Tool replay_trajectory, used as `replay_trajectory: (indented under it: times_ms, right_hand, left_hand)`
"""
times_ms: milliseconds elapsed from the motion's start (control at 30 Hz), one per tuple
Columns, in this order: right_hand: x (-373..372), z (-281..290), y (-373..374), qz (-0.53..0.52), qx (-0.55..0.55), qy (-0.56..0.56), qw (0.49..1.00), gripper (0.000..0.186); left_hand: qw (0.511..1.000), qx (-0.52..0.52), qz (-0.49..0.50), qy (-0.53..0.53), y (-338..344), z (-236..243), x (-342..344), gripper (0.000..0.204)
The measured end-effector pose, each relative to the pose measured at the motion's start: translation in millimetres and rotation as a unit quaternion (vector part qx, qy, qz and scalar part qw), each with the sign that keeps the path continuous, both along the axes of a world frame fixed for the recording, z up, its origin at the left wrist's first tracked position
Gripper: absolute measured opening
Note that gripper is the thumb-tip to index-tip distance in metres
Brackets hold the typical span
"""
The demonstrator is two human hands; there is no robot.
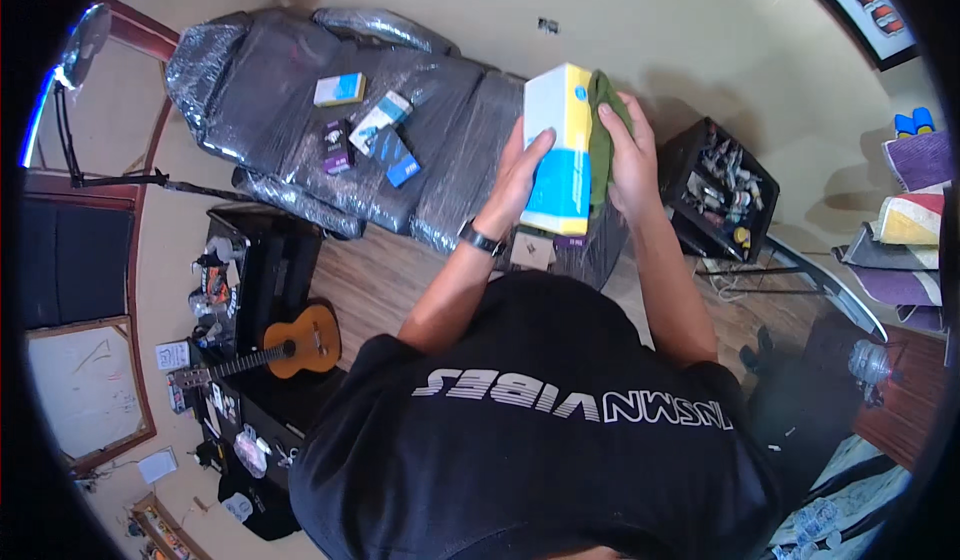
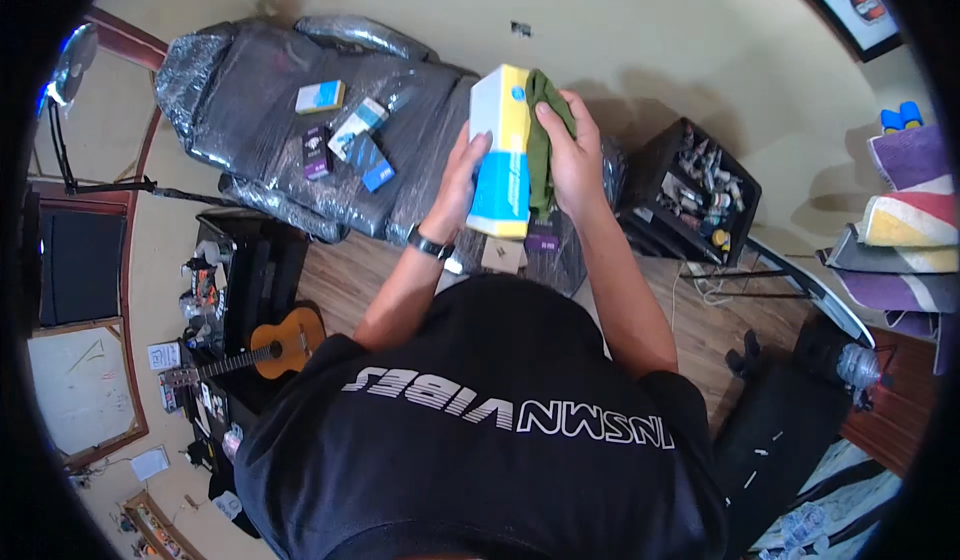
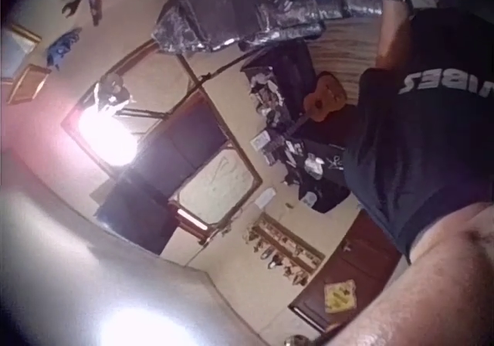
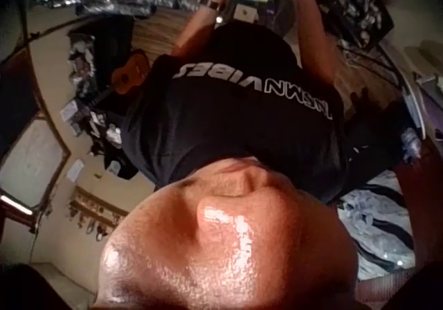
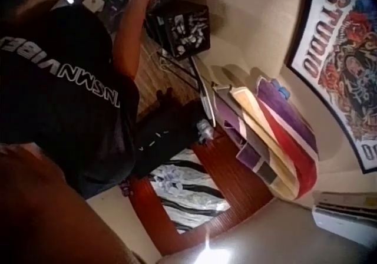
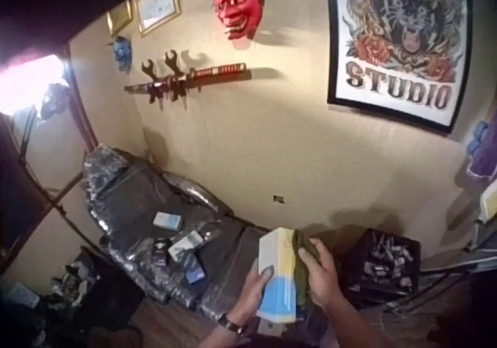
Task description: Wiping down various product boxes with a green cloth.
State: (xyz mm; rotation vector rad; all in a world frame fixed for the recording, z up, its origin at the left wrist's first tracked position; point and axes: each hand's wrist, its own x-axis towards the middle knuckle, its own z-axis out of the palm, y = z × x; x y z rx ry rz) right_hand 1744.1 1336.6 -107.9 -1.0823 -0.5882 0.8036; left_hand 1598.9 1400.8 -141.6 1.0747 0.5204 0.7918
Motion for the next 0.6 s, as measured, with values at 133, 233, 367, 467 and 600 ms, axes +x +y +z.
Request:
replay_trajectory:
  times_ms: [133,233,367,467,600]
  right_hand:
    - [0,-35,-1,0.028,-0.056,0.070,0.996,0.026]
    - [2,-60,-1,0.020,-0.078,0.081,0.993,0.027]
    - [4,-92,-2,0.041,-0.136,-0.066,0.988,0.026]
    - [-2,-114,-11,0.084,-0.203,-0.125,0.968,0.027]
    - [-1,-149,-42,0.049,-0.252,-0.094,0.962,0.027]
  left_hand:
    - [0.972,0.164,0.093,0.139,4,-36,9,0.067]
    - [0.938,0.220,0.079,0.255,15,-48,2,0.072]
    - [0.985,0.024,-0.109,0.133,12,-70,-4,0.075]
    - [0.984,0.044,-0.122,0.121,7,-119,-21,0.070]
    - [0.965,-0.193,-0.077,0.157,-11,-211,-45,0.061]
